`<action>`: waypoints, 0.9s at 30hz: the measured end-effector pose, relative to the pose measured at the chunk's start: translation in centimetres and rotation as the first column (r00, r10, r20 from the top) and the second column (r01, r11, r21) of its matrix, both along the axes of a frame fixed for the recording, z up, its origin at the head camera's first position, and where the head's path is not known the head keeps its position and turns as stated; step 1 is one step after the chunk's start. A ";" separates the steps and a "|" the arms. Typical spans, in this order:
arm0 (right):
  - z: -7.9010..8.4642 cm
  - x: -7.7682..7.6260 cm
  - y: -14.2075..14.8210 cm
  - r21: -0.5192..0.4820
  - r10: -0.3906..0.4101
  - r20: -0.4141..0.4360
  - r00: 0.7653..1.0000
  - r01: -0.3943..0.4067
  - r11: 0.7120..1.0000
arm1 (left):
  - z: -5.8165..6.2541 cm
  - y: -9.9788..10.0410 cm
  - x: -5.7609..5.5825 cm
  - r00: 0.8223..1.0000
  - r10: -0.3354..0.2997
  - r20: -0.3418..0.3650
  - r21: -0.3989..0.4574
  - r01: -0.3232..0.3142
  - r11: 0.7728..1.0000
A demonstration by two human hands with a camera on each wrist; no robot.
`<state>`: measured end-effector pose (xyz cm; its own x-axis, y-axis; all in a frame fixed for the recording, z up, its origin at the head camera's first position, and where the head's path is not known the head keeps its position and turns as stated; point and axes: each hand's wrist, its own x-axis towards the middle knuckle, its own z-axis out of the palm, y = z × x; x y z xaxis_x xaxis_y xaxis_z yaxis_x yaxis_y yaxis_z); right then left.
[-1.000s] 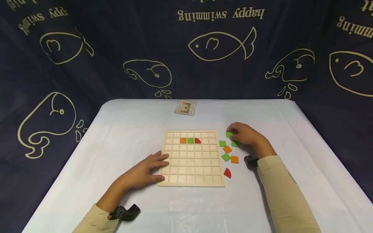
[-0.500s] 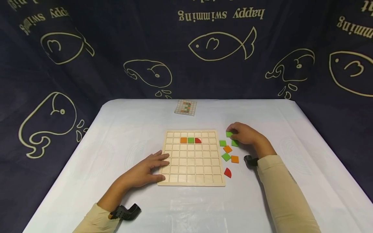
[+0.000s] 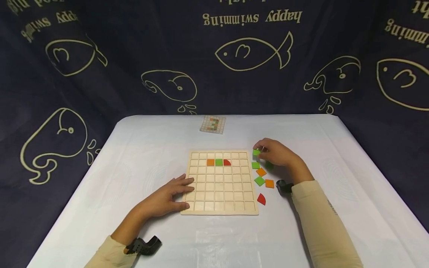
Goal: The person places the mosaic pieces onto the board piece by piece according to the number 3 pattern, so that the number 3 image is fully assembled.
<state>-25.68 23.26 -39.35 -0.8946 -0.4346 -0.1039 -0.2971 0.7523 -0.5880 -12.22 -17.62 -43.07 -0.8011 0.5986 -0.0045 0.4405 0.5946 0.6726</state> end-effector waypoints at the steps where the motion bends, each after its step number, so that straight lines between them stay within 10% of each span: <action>1: 0.1 0.1 -0.3 0.005 0.002 -0.003 1.000 -0.002 1.000 | 0.0 0.0 0.0 1.000 0.001 -0.001 -0.001 -0.001 1.000; 27: 0.4 1.6 -6.3 -0.068 0.253 0.011 0.967 -0.252 0.965 | -0.1 0.0 0.0 1.000 -0.001 -0.012 -0.002 0.001 1.000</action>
